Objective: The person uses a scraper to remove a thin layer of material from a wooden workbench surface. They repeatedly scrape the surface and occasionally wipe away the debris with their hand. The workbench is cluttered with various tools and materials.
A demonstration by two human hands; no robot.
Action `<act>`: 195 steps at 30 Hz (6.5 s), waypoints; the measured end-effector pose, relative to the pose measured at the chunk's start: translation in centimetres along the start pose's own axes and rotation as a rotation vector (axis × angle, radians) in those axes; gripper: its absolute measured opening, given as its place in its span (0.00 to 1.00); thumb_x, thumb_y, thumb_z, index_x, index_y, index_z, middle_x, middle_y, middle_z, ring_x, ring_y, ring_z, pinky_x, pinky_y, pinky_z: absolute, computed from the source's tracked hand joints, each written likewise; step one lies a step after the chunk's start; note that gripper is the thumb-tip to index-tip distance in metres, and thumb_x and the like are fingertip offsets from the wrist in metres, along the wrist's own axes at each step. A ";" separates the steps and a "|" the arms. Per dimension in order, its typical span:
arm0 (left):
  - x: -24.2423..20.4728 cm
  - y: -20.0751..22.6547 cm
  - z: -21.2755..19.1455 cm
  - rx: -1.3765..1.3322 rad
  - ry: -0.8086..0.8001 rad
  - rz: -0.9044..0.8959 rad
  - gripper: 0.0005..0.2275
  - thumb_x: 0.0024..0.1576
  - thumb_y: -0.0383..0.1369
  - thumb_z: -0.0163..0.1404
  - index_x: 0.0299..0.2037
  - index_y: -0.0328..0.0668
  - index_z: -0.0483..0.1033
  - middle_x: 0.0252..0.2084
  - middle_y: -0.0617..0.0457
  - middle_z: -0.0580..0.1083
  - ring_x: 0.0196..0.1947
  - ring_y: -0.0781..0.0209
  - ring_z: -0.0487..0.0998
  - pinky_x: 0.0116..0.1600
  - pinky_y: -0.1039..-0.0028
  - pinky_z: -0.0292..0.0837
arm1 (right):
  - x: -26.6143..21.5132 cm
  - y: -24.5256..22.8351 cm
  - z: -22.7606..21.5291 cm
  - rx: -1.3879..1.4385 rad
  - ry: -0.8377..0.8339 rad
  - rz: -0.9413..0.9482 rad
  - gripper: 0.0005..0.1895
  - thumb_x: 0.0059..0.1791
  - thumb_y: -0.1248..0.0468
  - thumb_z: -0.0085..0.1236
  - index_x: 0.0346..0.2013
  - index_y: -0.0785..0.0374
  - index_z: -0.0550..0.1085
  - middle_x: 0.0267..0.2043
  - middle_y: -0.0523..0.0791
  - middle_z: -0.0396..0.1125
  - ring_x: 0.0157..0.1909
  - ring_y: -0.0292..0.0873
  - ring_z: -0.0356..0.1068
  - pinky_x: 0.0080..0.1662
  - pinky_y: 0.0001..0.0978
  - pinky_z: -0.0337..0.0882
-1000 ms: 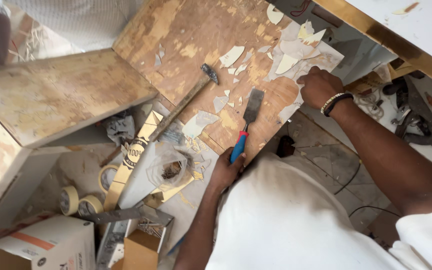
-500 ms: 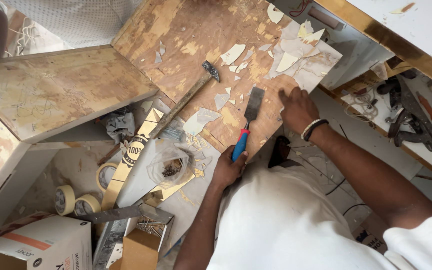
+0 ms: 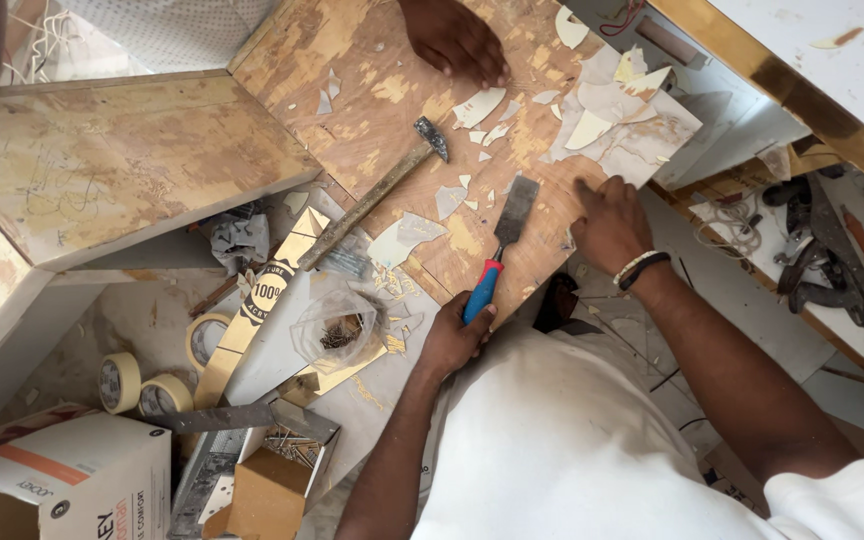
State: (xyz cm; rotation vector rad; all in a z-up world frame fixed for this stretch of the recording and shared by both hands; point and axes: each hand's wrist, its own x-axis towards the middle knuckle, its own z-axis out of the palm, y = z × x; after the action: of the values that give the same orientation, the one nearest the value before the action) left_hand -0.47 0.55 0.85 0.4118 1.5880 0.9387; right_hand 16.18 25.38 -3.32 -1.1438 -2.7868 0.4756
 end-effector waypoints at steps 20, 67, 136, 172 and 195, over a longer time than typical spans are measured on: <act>-0.5 0.9 -0.3 0.092 0.020 -0.017 0.13 0.61 0.41 0.52 0.43 0.38 0.73 0.22 0.57 0.72 0.17 0.71 0.67 0.25 0.77 0.65 | 0.7 -0.7 0.7 0.092 -0.108 0.051 0.35 0.46 0.60 0.57 0.66 0.73 0.65 0.48 0.59 0.63 0.51 0.58 0.64 0.55 0.48 0.68; -0.7 3.2 3.9 -0.155 -0.320 0.109 0.09 0.64 0.34 0.48 0.42 0.34 0.66 0.26 0.55 0.71 0.21 0.70 0.70 0.26 0.79 0.67 | -5.7 -10.8 2.7 2.029 -0.193 0.821 0.15 0.55 0.57 0.49 0.54 0.61 0.67 0.31 0.42 0.64 0.41 0.45 0.70 0.42 0.38 0.74; 4.9 -0.3 11.0 -0.681 0.070 -0.032 0.16 0.64 0.45 0.47 0.30 0.44 0.67 0.17 0.58 0.64 0.11 0.69 0.61 0.15 0.77 0.53 | -6.1 -8.0 4.1 2.060 -0.236 0.699 0.28 0.53 0.45 0.43 0.56 0.66 0.66 0.37 0.48 0.70 0.42 0.47 0.73 0.48 0.42 0.77; 6.0 10.3 9.7 0.307 -0.256 0.203 0.27 0.54 0.52 0.56 0.30 0.24 0.72 0.21 0.45 0.75 0.22 0.59 0.78 0.33 0.75 0.73 | -1.3 0.3 3.4 2.478 -0.342 0.540 0.13 0.58 0.57 0.57 0.46 0.65 0.72 0.30 0.39 0.68 0.48 0.43 0.69 0.54 0.37 0.72; 7.1 1.7 6.0 -0.231 -0.168 0.090 0.20 0.60 0.47 0.54 0.32 0.33 0.71 0.20 0.55 0.69 0.17 0.68 0.69 0.22 0.78 0.64 | -2.9 -7.9 5.7 1.982 -0.101 0.812 0.13 0.55 0.54 0.52 0.42 0.61 0.69 0.32 0.43 0.66 0.46 0.45 0.72 0.43 0.34 0.74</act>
State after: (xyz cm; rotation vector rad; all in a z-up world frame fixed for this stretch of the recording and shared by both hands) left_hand 3.01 8.68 -2.48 0.3917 1.3014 1.1134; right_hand 11.81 16.63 -6.15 -1.2037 -0.5134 2.3208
